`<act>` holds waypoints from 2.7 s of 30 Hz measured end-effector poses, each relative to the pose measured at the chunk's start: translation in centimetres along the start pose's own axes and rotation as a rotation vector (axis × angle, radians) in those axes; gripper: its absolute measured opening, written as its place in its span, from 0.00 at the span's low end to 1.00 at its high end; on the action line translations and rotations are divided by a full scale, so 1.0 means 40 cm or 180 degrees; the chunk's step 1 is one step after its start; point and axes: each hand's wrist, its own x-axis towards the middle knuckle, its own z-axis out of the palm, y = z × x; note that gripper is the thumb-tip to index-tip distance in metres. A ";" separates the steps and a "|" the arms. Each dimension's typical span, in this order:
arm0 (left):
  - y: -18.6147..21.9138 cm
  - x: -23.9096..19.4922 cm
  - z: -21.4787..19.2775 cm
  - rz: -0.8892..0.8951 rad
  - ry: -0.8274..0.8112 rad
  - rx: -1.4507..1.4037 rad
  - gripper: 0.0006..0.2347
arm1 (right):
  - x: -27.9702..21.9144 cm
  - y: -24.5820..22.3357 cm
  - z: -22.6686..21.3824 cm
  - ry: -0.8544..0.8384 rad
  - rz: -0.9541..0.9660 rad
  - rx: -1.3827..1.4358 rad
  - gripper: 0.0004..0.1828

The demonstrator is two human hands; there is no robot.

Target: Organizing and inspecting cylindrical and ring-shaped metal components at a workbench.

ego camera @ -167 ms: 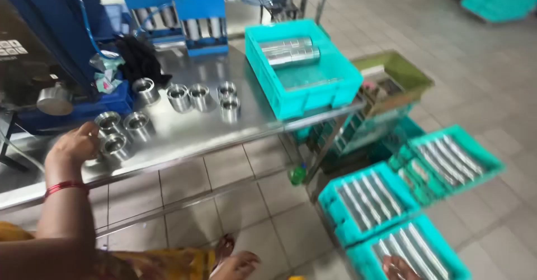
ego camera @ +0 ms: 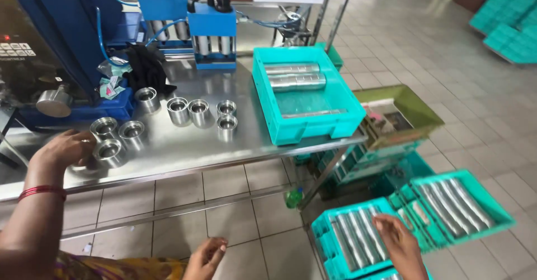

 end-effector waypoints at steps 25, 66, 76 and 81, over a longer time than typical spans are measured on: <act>0.490 0.890 -0.117 0.0657 -0.0395 0.2523 0.28 | 1.351 -0.169 0.973 -0.1333 -0.3261 -0.3352 0.41; 0.681 0.751 0.031 0.1873 0.1260 0.0905 0.12 | 1.216 -0.460 0.866 -0.3603 0.1657 0.2678 0.24; 0.524 0.715 0.072 0.0151 0.1189 0.2251 0.18 | 1.177 -0.366 1.191 -0.3883 -0.2164 -0.1589 0.19; 0.548 0.759 0.107 0.0882 0.1844 0.2045 0.25 | 1.132 -0.361 1.287 -0.4539 -0.1763 -0.2040 0.20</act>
